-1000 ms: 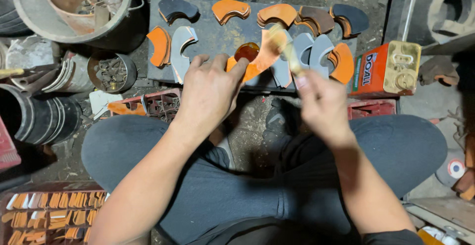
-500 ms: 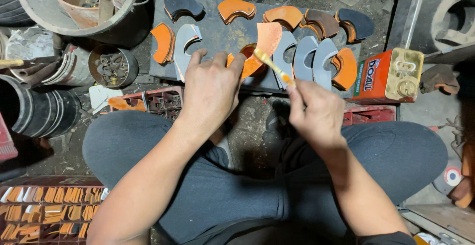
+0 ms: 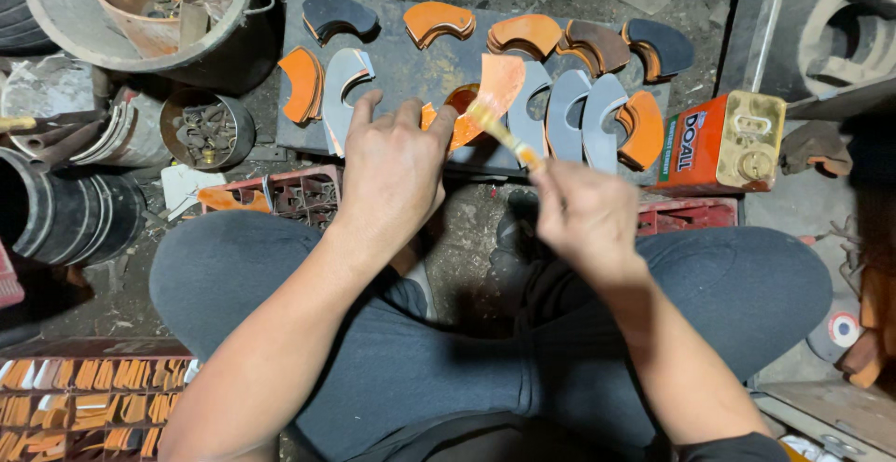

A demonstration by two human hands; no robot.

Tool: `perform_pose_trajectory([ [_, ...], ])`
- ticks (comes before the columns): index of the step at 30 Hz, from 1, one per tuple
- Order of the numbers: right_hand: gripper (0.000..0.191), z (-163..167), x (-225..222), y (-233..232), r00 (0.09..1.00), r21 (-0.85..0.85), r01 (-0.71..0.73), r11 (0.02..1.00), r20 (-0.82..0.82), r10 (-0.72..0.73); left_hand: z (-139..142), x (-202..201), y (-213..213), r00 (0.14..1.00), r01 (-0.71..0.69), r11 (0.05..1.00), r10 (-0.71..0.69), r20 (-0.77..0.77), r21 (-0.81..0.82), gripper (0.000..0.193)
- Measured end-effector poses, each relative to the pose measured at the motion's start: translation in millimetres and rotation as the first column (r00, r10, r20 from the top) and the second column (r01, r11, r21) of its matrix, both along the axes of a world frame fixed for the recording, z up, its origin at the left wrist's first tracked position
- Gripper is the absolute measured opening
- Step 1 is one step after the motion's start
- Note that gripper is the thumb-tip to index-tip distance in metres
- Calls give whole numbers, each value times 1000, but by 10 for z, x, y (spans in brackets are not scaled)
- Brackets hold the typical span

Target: The person sits on the floor and uses a brush to apply orange paint to curved wooden pieces. They repeatedly dip the brush into a small container of paint and coat each piece, placing finished items into a red crate.

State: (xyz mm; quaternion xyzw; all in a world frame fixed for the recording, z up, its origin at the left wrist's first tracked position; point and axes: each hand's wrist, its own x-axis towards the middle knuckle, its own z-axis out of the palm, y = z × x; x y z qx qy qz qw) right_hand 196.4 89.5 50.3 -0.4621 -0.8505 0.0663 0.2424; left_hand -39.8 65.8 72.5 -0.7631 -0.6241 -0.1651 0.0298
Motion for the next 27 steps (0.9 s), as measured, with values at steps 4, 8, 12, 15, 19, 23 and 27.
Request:
perform_pose_trajectory([
  [4,14,-43,21,23,995,-39,96,995,45,-94,-21,-9,1,1000,-7,1000,7,-28,6,51],
  [8,11,-78,63,58,999,26,29,999,-29,-28,-32,1,-5,999,-2,1000,1,-45,-19,52],
  [12,12,-79,85,79,1000,-28,9,1000,-18,-10,-21,-35,14,1000,-2,1000,3,-20,27,53],
  [15,15,-55,104,108,997,-42,76,996,-30,-77,-16,-42,-2,1000,8,1000,-8,-25,-6,54],
  [19,18,-39,107,118,999,-38,-13,999,-35,12,-15,-22,7,999,28,999,-27,-41,33,53],
  [23,15,-40,124,140,995,-40,87,995,-38,-89,-15,-34,-24,999,34,999,-35,-38,-13,52],
  [27,17,-45,158,146,999,-47,41,998,-33,-43,-18,-41,-22,999,52,996,-52,-6,67,48],
])
